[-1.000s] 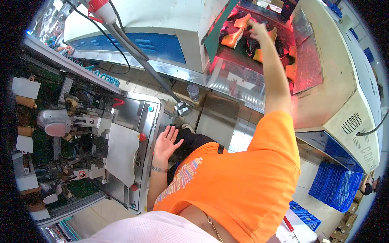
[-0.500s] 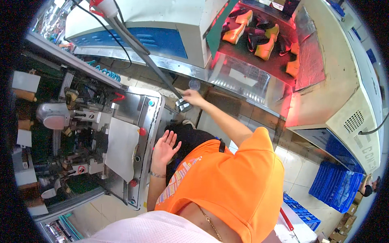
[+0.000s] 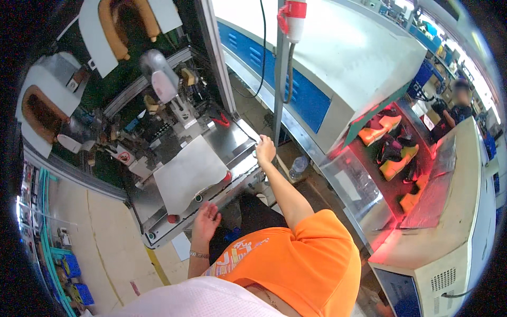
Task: The person places black shoes into a machine, presses a button to activate it, and then removes the shoes. This process is repeated for multiple pairs of shoes. The person also handles a holographic package and places it on the machine's surface.
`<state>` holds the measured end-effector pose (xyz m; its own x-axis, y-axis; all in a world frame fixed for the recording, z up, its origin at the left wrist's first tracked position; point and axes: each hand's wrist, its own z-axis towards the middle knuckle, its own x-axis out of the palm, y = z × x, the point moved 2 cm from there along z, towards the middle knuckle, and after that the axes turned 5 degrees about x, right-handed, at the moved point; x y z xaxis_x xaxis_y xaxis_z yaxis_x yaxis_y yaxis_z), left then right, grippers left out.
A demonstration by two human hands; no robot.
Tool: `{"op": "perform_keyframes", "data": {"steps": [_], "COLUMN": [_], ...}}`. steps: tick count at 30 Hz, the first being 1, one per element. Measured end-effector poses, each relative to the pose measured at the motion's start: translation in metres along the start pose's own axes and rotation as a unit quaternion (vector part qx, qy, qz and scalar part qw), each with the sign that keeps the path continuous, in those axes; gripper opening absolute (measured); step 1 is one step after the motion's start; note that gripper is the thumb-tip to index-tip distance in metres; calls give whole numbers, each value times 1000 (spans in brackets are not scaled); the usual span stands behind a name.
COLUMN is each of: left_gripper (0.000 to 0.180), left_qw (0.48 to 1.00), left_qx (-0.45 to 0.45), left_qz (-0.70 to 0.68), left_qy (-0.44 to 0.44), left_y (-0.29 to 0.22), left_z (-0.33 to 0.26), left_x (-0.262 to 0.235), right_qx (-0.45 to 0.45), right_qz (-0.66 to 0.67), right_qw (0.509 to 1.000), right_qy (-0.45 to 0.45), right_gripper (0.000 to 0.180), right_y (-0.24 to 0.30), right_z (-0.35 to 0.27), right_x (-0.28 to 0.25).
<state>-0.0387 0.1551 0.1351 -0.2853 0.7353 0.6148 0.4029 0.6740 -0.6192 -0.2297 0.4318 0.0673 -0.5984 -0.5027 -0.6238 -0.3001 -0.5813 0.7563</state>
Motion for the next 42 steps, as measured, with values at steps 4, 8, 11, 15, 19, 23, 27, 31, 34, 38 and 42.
{"op": "perform_keyframes", "data": {"steps": [4,8,11,15,19,23,27,31,34,38,42], "left_gripper": [20,20,24,44,67,66,64,64,67,77,85], "left_qw": [957,864,753,608,522,528,517,503,484,448,379], "left_qx": [244,390,448,429,300,296,337,334,338,347,325], "left_qz": [155,317,481,668,791,791,786,797,807,824,866], "left_qy": [-40,-34,-28,-5,110,84,44,27,16,19,34], "left_y": [-29,-50,-54,-44,-30,-26,-15,-7,-1,6,11], "left_z": [8,24,30,33,40,40,43,39,37,37,37], "left_x": [-10,0,14,29,19,21,16,27,31,28,27], "right_qx": [2,65,74,79,54,63,71,75,79,83,89], "right_qz": [89,16,-23,-9,23,25,42,37,47,52,50], "right_qw": [996,997,996,997,998,997,996,996,995,994,994], "right_qy": [26,34,45,13,-1,-24,-26,-34,-34,-39,-37], "right_gripper": [20,31,33,33,30,27,25,25,25,24,26], "right_y": [-12,-8,-7,-12,-18,-8,-9,-16,-14,-13,-12], "right_z": [4,-4,0,1,2,-5,-4,-3,-3,-6,-6], "right_x": [-4,-4,-4,-9,0,-5,-7,-5,-3,-3,-6]}}
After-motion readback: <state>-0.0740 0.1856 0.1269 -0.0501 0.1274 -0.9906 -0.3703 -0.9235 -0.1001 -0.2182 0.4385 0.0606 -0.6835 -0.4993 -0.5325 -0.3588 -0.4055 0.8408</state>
